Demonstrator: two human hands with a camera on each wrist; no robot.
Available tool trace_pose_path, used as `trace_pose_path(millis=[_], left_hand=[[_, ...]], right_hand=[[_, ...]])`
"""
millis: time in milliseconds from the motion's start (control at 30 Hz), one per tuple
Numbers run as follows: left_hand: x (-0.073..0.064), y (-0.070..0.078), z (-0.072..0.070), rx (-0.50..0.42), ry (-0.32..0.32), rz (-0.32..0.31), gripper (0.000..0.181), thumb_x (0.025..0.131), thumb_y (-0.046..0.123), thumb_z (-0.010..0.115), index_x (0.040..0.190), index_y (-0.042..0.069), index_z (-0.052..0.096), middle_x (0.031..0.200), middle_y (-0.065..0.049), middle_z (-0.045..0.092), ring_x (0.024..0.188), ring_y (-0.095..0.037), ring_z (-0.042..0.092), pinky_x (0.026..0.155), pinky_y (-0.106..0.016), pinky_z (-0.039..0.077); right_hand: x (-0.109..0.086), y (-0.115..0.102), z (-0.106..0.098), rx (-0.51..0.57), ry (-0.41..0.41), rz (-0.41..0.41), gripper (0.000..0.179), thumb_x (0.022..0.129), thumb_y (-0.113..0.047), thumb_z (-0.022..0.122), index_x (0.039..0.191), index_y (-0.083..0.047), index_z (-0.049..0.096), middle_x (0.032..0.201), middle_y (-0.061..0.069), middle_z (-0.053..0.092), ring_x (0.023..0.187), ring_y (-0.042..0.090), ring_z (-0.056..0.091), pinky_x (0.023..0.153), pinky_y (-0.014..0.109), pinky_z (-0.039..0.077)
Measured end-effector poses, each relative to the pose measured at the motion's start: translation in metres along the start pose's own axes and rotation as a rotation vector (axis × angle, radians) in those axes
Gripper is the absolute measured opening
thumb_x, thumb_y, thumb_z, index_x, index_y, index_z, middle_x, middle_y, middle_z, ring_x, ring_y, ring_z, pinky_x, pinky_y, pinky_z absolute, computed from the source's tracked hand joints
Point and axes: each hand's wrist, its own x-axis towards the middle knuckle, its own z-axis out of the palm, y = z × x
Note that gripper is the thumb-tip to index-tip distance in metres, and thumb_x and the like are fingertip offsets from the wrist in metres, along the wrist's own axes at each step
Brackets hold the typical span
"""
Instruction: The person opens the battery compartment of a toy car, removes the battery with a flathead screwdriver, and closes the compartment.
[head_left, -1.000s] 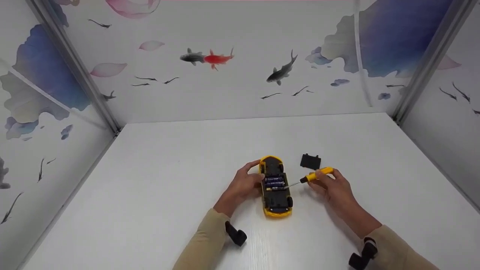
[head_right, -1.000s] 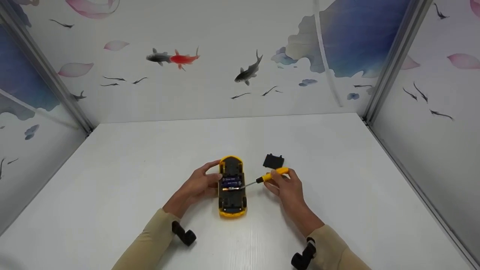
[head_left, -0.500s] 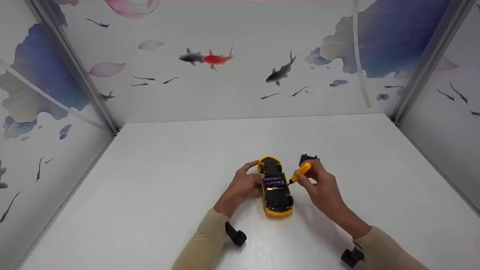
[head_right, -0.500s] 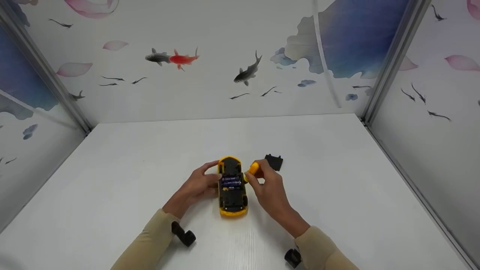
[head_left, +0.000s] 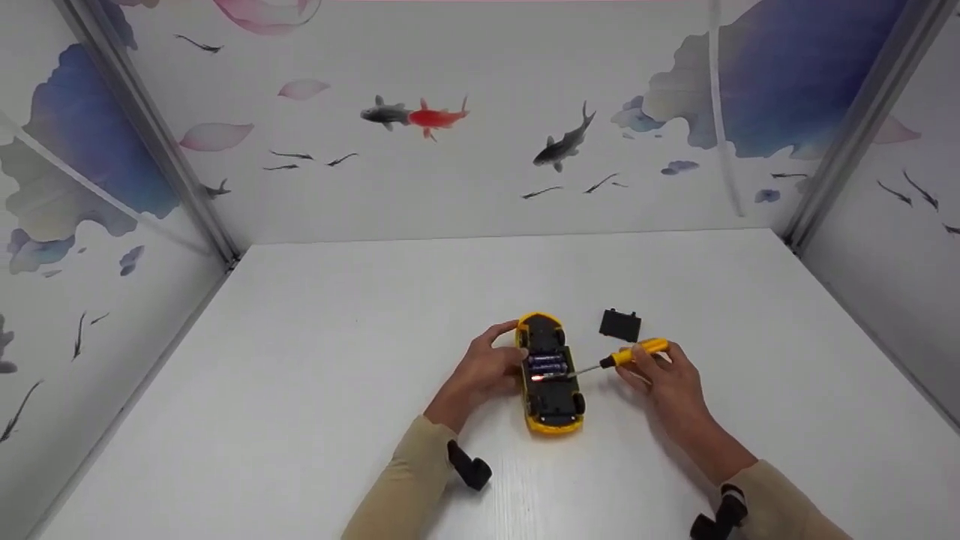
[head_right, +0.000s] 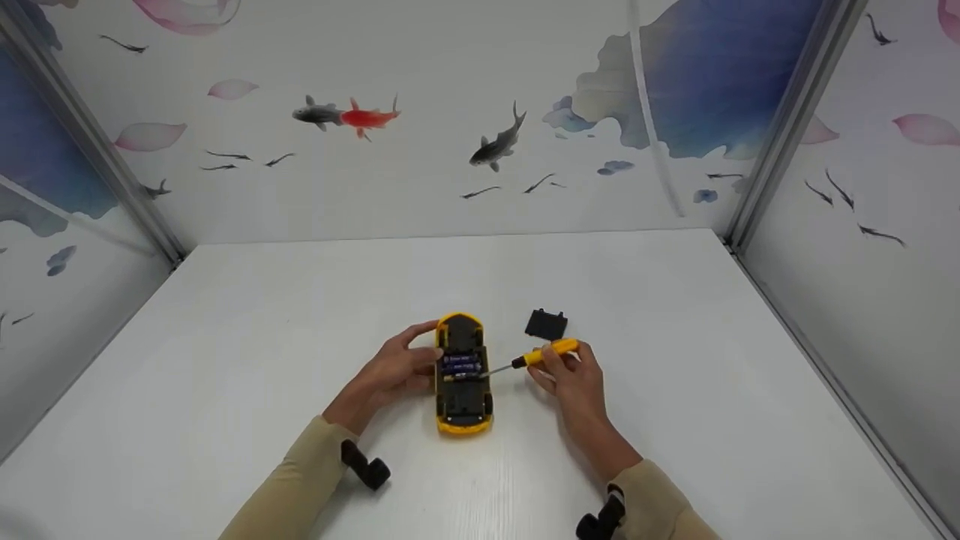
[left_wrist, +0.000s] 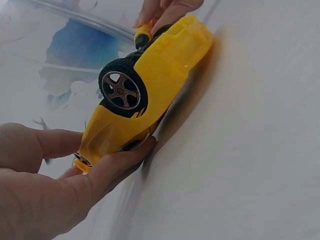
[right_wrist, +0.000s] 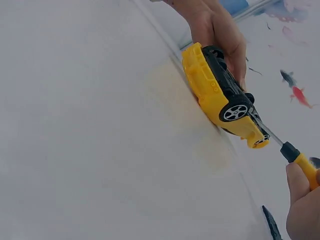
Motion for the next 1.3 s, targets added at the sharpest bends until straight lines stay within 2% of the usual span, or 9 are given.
trace_pose_path(millis=[133, 200, 433, 733, 933, 1133, 1233, 1300], left_hand=[[0.001, 0.0, -0.002, -0.063, -0.025, 0.006, 0.063, 0.094, 0.005, 0.061, 0.151, 0.024, 0.042, 0.128, -0.021, 0.064, 0.106, -0.027, 0.068, 0.085, -0.038, 0.058], [0.001, -0.001, -0.002, -0.088, -0.035, 0.007, 0.064, 0.094, 0.004, 0.061, 0.152, 0.023, 0.041, 0.127, -0.022, 0.064, 0.106, -0.028, 0.068, 0.085, -0.039, 0.059], [0.002, -0.001, -0.003, -0.096, -0.03, -0.013, 0.062, 0.095, 0.006, 0.063, 0.151, 0.025, 0.043, 0.129, -0.021, 0.063, 0.107, -0.027, 0.068, 0.085, -0.04, 0.06], [0.001, -0.001, -0.004, -0.112, -0.057, 0.006, 0.062, 0.095, 0.006, 0.062, 0.151, 0.023, 0.043, 0.13, -0.023, 0.062, 0.109, -0.03, 0.068, 0.088, -0.044, 0.059], [0.002, -0.002, -0.006, -0.121, -0.046, 0.011, 0.062, 0.094, 0.005, 0.063, 0.15, 0.024, 0.045, 0.13, -0.022, 0.063, 0.108, -0.029, 0.068, 0.087, -0.043, 0.059], [0.004, -0.004, -0.005, -0.145, -0.041, 0.012, 0.065, 0.092, 0.002, 0.063, 0.151, 0.023, 0.045, 0.13, -0.024, 0.063, 0.107, -0.029, 0.068, 0.085, -0.043, 0.058], [0.005, -0.003, -0.004, -0.144, -0.036, 0.009, 0.067, 0.09, 0.001, 0.065, 0.15, 0.023, 0.046, 0.132, -0.024, 0.061, 0.107, -0.029, 0.067, 0.084, -0.043, 0.058], [0.005, -0.003, -0.004, -0.138, -0.041, 0.003, 0.067, 0.09, 0.001, 0.065, 0.15, 0.024, 0.046, 0.134, -0.023, 0.06, 0.108, -0.029, 0.067, 0.084, -0.042, 0.058]], right_hand=[[0.002, -0.006, 0.0, -0.046, -0.014, -0.01, 0.046, 0.103, -0.026, 0.055, 0.138, -0.004, 0.034, 0.128, 0.01, 0.056, 0.1, 0.003, 0.069, 0.095, 0.026, 0.055], [0.003, -0.01, -0.001, -0.066, -0.027, 0.0, 0.048, 0.103, -0.027, 0.056, 0.139, -0.004, 0.035, 0.128, 0.008, 0.058, 0.1, 0.003, 0.069, 0.095, 0.026, 0.055], [0.004, -0.027, -0.008, -0.059, -0.085, 0.006, 0.046, 0.1, -0.03, 0.06, 0.136, -0.01, 0.039, 0.12, 0.0, 0.058, 0.101, 0.003, 0.068, 0.095, 0.024, 0.055], [0.01, -0.049, -0.019, -0.13, -0.115, -0.023, 0.058, 0.099, -0.042, 0.059, 0.148, -0.015, 0.04, 0.123, 0.0, 0.054, 0.102, 0.003, 0.068, 0.093, 0.023, 0.056], [0.018, -0.058, -0.029, -0.114, -0.101, -0.029, 0.074, 0.094, -0.045, 0.064, 0.154, -0.011, 0.036, 0.117, -0.003, 0.057, 0.098, 0.004, 0.07, 0.091, 0.025, 0.057], [0.033, -0.065, -0.044, -0.107, -0.081, 0.001, 0.088, 0.094, -0.041, 0.067, 0.157, 0.0, 0.022, 0.104, -0.009, 0.065, 0.092, 0.003, 0.071, 0.088, 0.023, 0.058], [0.041, -0.069, -0.052, -0.124, -0.076, 0.013, 0.089, 0.094, -0.04, 0.067, 0.156, 0.003, 0.02, 0.099, -0.011, 0.067, 0.09, 0.003, 0.072, 0.087, 0.023, 0.059], [0.046, -0.07, -0.057, -0.14, -0.074, 0.027, 0.082, 0.094, -0.04, 0.067, 0.152, 0.002, 0.026, 0.096, -0.012, 0.069, 0.089, 0.003, 0.072, 0.086, 0.023, 0.059]])
